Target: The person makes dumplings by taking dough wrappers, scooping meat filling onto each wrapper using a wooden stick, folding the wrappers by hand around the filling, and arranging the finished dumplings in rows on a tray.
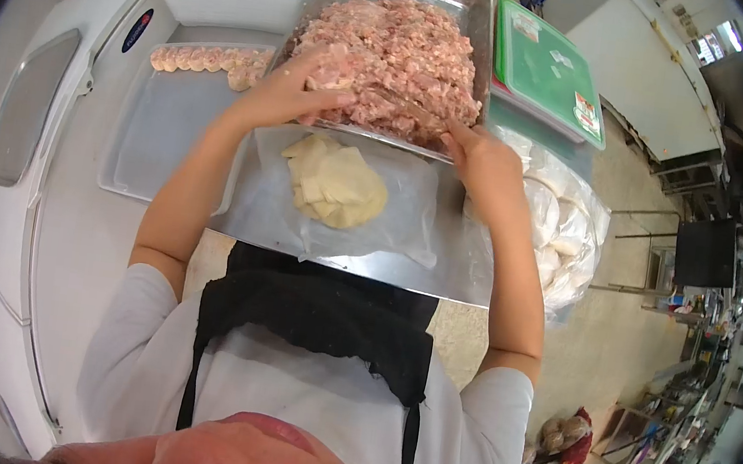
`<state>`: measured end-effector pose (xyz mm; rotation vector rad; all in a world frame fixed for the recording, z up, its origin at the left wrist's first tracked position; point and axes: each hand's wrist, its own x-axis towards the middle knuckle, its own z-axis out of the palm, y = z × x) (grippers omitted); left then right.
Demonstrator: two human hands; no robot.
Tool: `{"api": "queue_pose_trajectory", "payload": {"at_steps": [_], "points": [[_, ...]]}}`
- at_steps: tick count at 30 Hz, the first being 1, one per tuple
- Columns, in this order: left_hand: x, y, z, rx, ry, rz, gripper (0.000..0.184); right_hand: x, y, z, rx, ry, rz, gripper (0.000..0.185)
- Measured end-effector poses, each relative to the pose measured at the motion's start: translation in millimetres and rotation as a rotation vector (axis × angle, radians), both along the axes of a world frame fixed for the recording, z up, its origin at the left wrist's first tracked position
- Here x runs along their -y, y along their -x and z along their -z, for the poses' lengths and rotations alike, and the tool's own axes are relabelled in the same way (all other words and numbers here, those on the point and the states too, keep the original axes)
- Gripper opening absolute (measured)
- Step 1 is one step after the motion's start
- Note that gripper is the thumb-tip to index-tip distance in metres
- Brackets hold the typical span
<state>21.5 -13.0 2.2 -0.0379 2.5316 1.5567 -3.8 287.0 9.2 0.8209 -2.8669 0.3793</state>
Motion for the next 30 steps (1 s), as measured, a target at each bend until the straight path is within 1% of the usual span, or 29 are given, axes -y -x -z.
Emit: {"api": "queue_pose_trajectory", "payload": {"at_steps": [2, 3, 6, 7, 9, 10, 12, 13, 14, 15, 16, 17, 18, 20, 21, 24, 25, 27, 28, 30], "points": [[3, -3, 8, -0.378, 0.030, 0.019, 0.077, -6, -8, -22, 0.073, 0.128, 0.019, 0.030], [4, -3, 10, -0.571, 0.041, 0.022, 0.075, -9, -12, -27, 0.181, 0.294, -0.002, 0.030], [5, 6, 8, -0.420, -0.014, 0.237, 0.070, 1, -23, -31, 0.264, 0.439, -0.237, 0.031], [4, 9, 8, -0.464, -0.010, 0.250, 0.067, 8, -19, -15, 0.170, 0.379, -0.329, 0.031], [-3, 10, 8, -0.544, -0.009, 0.278, 0.062, 13, -17, -4, 0.327, 0.385, -0.299, 0.030], [-4, 10, 5, -0.504, 0.066, 0.301, 0.065, 14, -14, -4, 0.400, 0.384, -0.290, 0.030], [-3, 10, -4, -0.417, 0.217, 0.339, 0.071, 9, -8, -25, 0.326, 0.230, -0.185, 0.029], [-3, 13, 4, -0.389, 0.144, 0.296, 0.072, 8, -6, -34, 0.288, 0.158, -0.133, 0.028], [-1, 21, 17, -0.365, 0.074, 0.250, 0.073, 14, -11, -37, 0.181, 0.167, -0.139, 0.028], [-2, 20, 15, -0.339, 0.003, 0.204, 0.074, 21, -24, -37, 0.077, 0.176, -0.145, 0.028], [-1, 18, 12, -0.326, 0.025, 0.214, 0.072, 27, -32, -36, -0.024, 0.187, -0.146, 0.028], [1, 16, 7, -0.312, 0.047, 0.226, 0.070, 30, -27, -21, -0.087, 0.162, -0.207, 0.027], [0, 12, 1, -0.299, 0.069, 0.240, 0.068, 28, -16, -8, -0.082, 0.170, -0.214, 0.027], [1, 10, 19, -0.357, 0.097, 0.169, 0.061, 14, 7, 5, -0.077, 0.185, -0.229, 0.027], [3, 10, 25, -0.389, 0.112, 0.129, 0.058, 12, 6, -6, -0.116, -0.036, -0.074, 0.027], [11, -1, 13, -0.226, -0.198, 0.199, 0.053, -8, 13, -12, 0.002, -0.064, -0.012, 0.027], [9, -2, 11, -0.379, -0.175, 0.175, 0.049, -10, 8, -19, 0.042, -0.090, 0.045, 0.029], [4, -5, 10, -0.673, -0.134, 0.122, 0.041, -12, -3, -34, 0.153, 0.217, -0.018, 0.028], [4, -4, 9, -0.626, -0.125, 0.177, 0.040, -11, -6, -39, 0.203, 0.373, -0.055, 0.028], [4, 0, 7, -0.528, -0.105, 0.290, 0.037, 7, -17, -39, 0.208, 0.353, -0.227, 0.028]]}}
